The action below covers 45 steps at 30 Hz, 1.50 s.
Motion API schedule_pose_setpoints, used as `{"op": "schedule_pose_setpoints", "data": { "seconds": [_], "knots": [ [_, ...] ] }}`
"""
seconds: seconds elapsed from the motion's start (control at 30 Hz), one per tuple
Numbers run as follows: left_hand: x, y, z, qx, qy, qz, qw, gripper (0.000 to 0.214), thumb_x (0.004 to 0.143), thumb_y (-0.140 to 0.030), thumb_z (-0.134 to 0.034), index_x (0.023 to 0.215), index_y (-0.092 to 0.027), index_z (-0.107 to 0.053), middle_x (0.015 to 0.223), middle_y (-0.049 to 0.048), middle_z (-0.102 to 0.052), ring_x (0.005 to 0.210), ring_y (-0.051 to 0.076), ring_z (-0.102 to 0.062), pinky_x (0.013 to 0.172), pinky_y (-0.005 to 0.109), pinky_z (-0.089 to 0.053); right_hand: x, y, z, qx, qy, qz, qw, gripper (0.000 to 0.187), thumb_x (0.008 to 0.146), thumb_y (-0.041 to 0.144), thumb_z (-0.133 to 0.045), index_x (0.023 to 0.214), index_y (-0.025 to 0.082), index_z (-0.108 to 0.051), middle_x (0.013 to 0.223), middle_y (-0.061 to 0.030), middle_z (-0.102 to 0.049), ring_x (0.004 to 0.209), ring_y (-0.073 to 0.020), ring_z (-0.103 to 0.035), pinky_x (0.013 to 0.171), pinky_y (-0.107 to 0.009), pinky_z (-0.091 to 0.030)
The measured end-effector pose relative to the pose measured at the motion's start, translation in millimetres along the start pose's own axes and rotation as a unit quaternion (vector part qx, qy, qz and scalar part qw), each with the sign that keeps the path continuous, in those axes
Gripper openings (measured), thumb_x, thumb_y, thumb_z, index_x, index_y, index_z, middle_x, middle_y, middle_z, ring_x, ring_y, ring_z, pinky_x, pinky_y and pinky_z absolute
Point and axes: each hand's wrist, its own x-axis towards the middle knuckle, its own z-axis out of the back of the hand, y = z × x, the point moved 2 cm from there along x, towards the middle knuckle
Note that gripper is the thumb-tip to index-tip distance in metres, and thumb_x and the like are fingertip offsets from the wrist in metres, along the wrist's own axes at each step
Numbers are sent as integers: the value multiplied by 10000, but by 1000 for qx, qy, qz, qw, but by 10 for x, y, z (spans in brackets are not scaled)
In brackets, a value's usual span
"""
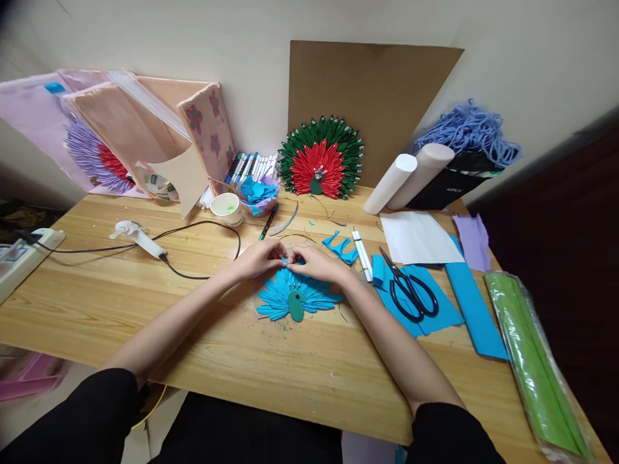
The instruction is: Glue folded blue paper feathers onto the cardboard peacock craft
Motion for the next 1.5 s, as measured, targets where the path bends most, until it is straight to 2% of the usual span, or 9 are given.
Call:
{"op": "schedule_pose_setpoints", "data": {
  "seconds": [0.13, 0.3, 0.5, 0.73, 1.03, 1.13, 1.33, 1.5],
  "knots": [
    [-154, -12, 32, 51, -61, -6, 997, 173, 827, -311, -536, 789, -155, -600, 799, 47, -629, 749, 162, -559, 656, 252, -393, -1, 34, 5, 26, 10, 14, 1000, 88, 792, 218, -556, 873, 190, -577, 858, -29, -587, 814, -162, -538, 730, -282, -425],
    [-268, -16, -35, 46, -6, 33, 998, 239, 804, -382, -548, 717, -167, -605, 683, 20, -608, 657, 146, -536, 576, 238, -353, 1, 74, -2, 18, 39, 30, 999, 110, 806, 233, -535, 876, 182, -602, 839, -32, -571, 816, -168, -527, 724, -280, -417],
    [-257, 23, -101, -50, 2, 47, 998, 117, 751, -256, -577, 767, -150, -624, 713, 15, -620, 676, 129, -554, 614, 222, -405, 7, 68, -23, -3, 51, 43, 998, 105, 814, 230, -521, 849, 190, -612, 862, -38, -581, 879, -191, -514, 798, -317, -403],
    [-290, 36, -97, -106, 11, 34, 994, 114, 745, -228, -557, 770, -140, -624, 743, 21, -622, 694, 127, -553, 649, 226, -432, -3, 83, -16, -27, 65, 51, 996, 122, 809, 219, -519, 862, 207, -628, 874, -41, -558, 891, -205, -509, 816, -348, -405],
    [-282, 18, -120, -46, -15, 38, 998, 132, 764, -249, -548, 754, -145, -628, 717, 18, -615, 691, 136, -537, 641, 239, -409, -4, 69, -19, -26, 70, 57, 996, 117, 798, 220, -525, 858, 216, -625, 870, -35, -538, 881, -203, -505, 815, -354, -409],
    [-286, 5, -132, -24, -32, 39, 998, 141, 771, -270, -559, 737, -146, -615, 699, 17, -603, 687, 139, -532, 643, 247, -400, -3, 55, -20, 0, 52, 44, 998, 132, 789, 186, -513, 889, 198, -600, 870, -34, -540, 842, -182, -516, 776, -326, -425],
    [-240, -8, -145, -22, -94, 89, 991, 162, 798, -281, -536, 886, -159, -595, 801, 29, -620, 742, 147, -552, 649, 248, -411, 8, 28, -13, 23, 26, 18, 999, 112, 784, 179, -502, 872, 193, -569, 868, -31, -573, 820, -167, -530, 746, -299, -430],
    [-130, -28, -150, 14, -79, 93, 992, 108, 800, -254, -521, 813, -168, -585, 786, 27, -624, 735, 153, -562, 626, 248, -401, 11, 16, -18, 22, 23, 20, 999, 80, 781, 210, -514, 844, 201, -562, 877, -35, -576, 832, -174, -533, 755, -298, -420]
  ]
}}
